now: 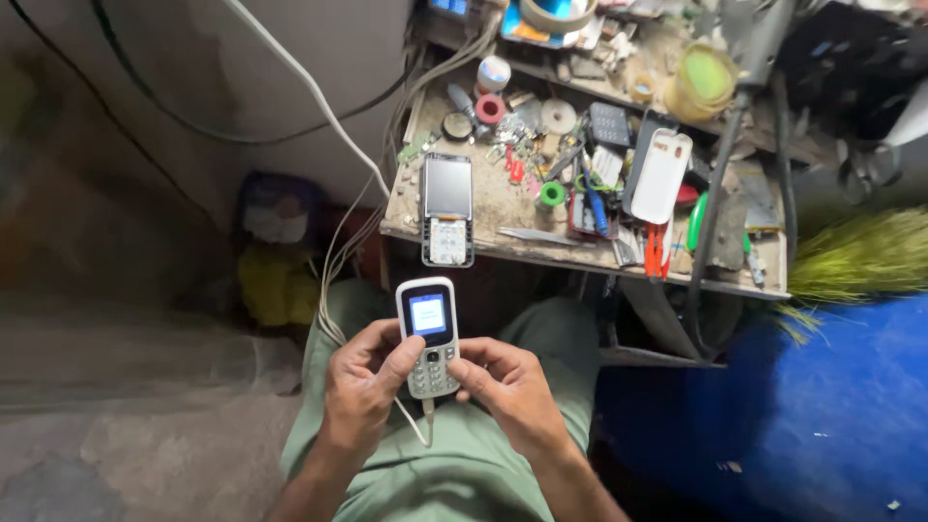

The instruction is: The person is repairing a white mobile phone by connecting a charging cable and using a screwdriver to adjust the charging port. They also handle a second phone and a battery, connecting wires to the battery terminals.

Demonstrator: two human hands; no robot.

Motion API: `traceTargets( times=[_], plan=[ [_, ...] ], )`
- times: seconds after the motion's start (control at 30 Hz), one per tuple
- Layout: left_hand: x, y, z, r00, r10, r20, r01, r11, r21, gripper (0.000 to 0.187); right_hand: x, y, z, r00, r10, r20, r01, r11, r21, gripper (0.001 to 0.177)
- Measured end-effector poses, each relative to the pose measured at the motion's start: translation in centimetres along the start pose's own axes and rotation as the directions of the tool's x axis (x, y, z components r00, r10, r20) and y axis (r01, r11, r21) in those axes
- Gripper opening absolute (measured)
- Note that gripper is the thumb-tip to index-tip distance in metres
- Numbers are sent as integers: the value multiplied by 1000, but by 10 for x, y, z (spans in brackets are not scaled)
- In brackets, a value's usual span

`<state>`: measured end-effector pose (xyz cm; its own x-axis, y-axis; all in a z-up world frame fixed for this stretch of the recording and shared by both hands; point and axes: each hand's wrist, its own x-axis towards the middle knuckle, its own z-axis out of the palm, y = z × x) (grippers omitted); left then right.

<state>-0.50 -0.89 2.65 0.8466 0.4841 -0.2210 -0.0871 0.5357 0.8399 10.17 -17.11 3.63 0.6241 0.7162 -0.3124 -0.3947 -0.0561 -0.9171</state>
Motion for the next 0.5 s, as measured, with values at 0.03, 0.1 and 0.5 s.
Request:
traceTargets(
  times=[0.03,0.1,0.5],
  plan=[
    [2,-3,0,1000,19,7,-19,1000,3,25,0,2,-2,1000,1,-7,-1,1000,-5,30],
    [4,-9,-2,999,42,29,-43,999,15,25,0,9,-4,1000,-12,-25,12,1000,3,29],
    [7,-8,-5,999,10,51,-10,1000,-3,26,4,16,-3,1000,0,-1,0,998,67,27]
  ],
)
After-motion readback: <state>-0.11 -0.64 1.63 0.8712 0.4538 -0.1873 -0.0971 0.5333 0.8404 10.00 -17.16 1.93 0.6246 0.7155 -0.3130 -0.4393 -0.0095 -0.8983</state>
